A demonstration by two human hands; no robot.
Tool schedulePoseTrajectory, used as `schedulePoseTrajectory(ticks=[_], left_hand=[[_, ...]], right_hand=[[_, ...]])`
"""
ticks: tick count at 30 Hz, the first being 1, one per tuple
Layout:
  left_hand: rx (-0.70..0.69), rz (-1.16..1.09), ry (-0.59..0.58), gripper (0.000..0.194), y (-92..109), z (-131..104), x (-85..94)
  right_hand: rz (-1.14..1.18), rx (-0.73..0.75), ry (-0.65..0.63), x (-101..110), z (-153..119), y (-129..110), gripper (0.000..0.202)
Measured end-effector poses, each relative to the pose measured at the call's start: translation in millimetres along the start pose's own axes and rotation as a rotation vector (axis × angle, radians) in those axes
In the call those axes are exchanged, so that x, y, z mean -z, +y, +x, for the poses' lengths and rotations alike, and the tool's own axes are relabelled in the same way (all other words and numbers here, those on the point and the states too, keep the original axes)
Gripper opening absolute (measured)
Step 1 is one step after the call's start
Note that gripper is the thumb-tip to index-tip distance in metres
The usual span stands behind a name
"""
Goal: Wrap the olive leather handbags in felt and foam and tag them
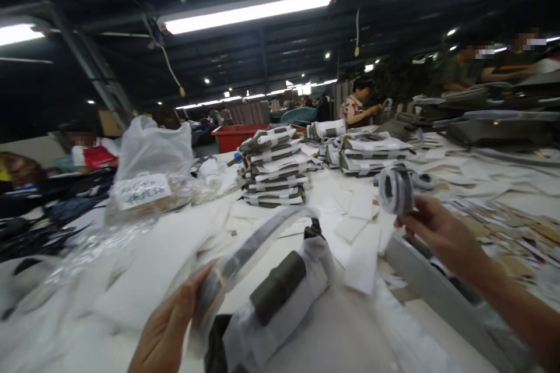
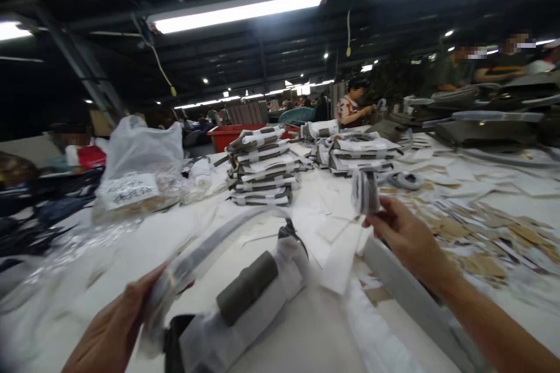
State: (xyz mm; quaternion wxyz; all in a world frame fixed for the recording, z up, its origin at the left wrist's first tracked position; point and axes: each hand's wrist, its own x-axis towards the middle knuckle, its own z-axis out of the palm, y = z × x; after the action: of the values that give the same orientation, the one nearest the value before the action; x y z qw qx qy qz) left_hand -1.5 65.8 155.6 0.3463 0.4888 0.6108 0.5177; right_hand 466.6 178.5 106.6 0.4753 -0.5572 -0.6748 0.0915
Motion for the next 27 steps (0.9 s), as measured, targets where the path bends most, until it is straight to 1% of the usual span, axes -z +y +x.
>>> schedulePoseTrajectory(ticks=[2,4,6,7,9,12,15,18,23,25,27], left_hand=[[-0.095,0.013,-0.087,0.067,16.4,0.8,-1.2],[-0.164,0.071,-0.171,0.062,32.2,7.1,-3.4],[-0.172,0.093,-0.251,0.057,44.3,13.3,-4.8],[-0.163,0.092,-0.29,0.055,48.5,15.6,-5.1],[-0.145,0.079,-0.364,0.05,53.7,18.6,-5.1],[-0.145,0.043,-0.457,0.045,56.3,21.8,-4.8],[-0.128,-0.008,-0.514,0.042,57.1,25.7,-4.3],[-0.118,-0.014,-0.536,0.041,58.0,29.8,-3.7],[-0.136,0.05,-0.574,0.041,63.2,32.5,-1.6],[-0.128,0.113,-0.599,0.042,66.5,31.7,0.3],[-0.097,0.213,-0.635,0.043,68.5,31.4,3.1]], right_hand=[[0.164,0.087,-0.035,-29.9,-45.2,-44.4,0.029],[0.208,0.231,-0.067,-62.7,-84.7,-84.9,0.029],[0.236,0.385,-0.06,-95.7,-112.7,-118.9,0.031],[0.243,0.436,-0.056,-111.1,-121.6,-132.7,0.032],[0.216,0.494,-0.031,-137.4,-130.6,-153.1,0.037],[0.129,0.532,0.052,-163.3,-130.4,-168.5,0.041],[0.102,0.543,0.114,-176.6,-124.9,-175.8,0.043],[0.09,0.53,0.132,-183.0,-118.1,-182.8,0.045],[0.035,0.54,0.122,-183.9,-107.8,-194.0,0.042],[0.023,0.556,0.143,-182.3,-105.5,-197.6,0.039],[0.022,0.576,0.134,-181.2,-103.5,-200.3,0.035]])
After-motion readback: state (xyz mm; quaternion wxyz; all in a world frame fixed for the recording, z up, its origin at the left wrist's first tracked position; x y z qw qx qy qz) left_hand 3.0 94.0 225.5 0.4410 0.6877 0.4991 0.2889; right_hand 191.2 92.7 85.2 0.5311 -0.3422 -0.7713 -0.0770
